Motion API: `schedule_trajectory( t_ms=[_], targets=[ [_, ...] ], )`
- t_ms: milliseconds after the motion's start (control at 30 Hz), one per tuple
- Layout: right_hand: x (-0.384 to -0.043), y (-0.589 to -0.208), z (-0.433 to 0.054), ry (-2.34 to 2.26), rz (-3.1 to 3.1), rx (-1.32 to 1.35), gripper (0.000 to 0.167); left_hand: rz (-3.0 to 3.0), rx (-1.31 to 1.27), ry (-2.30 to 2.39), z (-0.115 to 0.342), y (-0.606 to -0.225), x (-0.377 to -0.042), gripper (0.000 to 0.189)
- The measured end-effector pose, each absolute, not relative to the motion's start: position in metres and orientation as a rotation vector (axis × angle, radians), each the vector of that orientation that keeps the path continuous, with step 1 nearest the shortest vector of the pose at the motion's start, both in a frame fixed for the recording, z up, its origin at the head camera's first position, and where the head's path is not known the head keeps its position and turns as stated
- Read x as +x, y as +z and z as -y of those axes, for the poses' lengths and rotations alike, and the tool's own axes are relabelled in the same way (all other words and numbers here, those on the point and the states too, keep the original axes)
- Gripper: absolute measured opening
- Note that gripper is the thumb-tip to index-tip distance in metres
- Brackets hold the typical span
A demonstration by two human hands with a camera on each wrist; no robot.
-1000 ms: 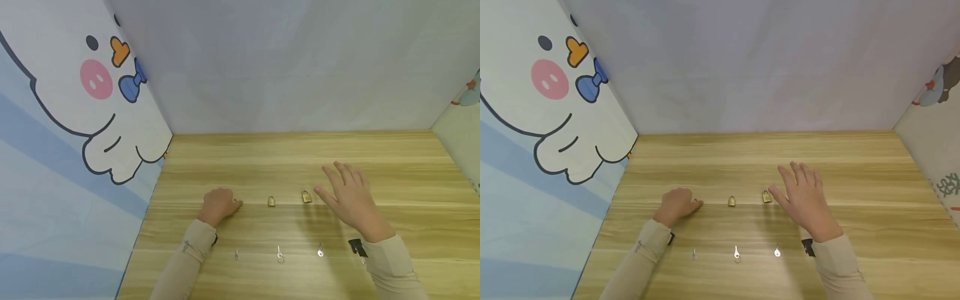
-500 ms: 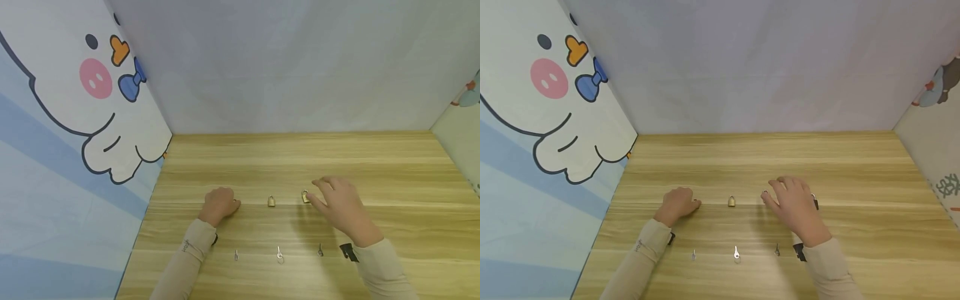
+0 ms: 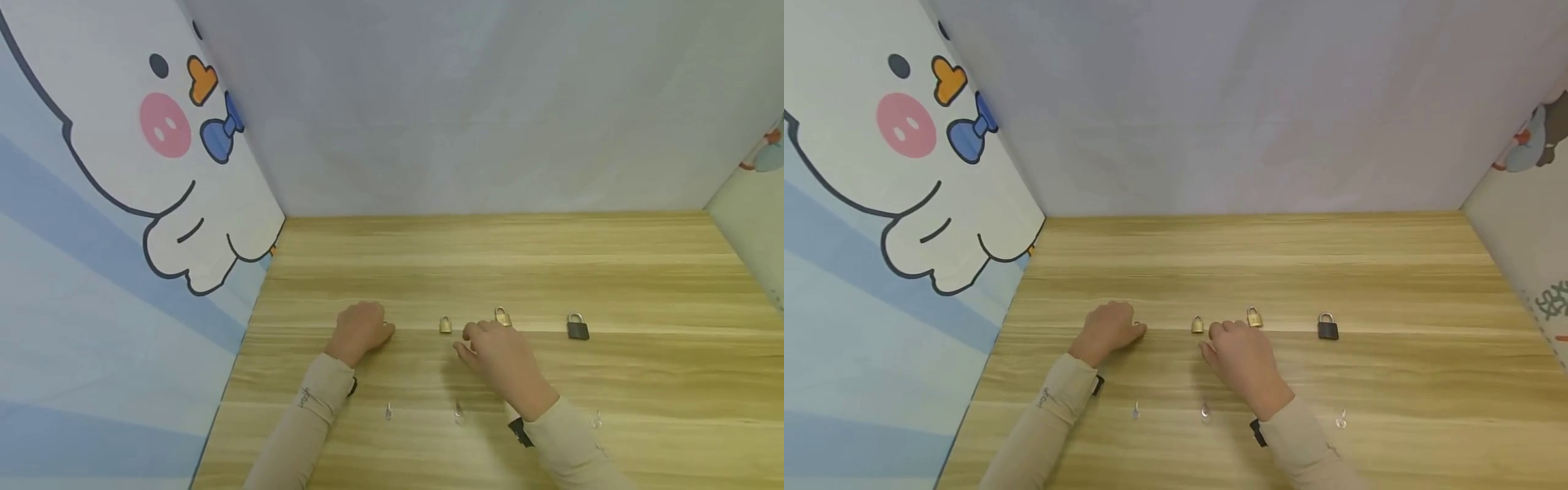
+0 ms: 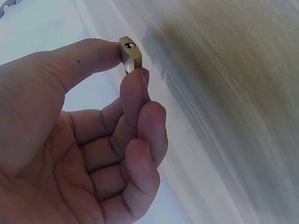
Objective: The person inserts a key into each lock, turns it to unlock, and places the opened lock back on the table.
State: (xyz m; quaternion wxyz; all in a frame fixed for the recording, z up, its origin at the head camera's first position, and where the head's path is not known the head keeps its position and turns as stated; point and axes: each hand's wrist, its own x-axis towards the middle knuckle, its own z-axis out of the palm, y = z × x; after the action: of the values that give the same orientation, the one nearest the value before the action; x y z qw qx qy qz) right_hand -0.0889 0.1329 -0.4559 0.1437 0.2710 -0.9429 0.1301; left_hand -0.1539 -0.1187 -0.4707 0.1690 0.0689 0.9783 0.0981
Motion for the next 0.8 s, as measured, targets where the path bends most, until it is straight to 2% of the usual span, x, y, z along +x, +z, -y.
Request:
schedule_trajectory(
  t_ms=[467,800],
  targets=[
    [-0.064,-0.474,-0.061,0.317,2.841,0.915,0.028,-2.814,0.21,0.277,0.12,-0.467,-0.148,0.044],
    [-0.047,-0.492,-0.029,0.206,2.965,1.052,0.017,-2.849,0.223,0.303,0.12,-0.469,-0.145,0.044]
  ],
)
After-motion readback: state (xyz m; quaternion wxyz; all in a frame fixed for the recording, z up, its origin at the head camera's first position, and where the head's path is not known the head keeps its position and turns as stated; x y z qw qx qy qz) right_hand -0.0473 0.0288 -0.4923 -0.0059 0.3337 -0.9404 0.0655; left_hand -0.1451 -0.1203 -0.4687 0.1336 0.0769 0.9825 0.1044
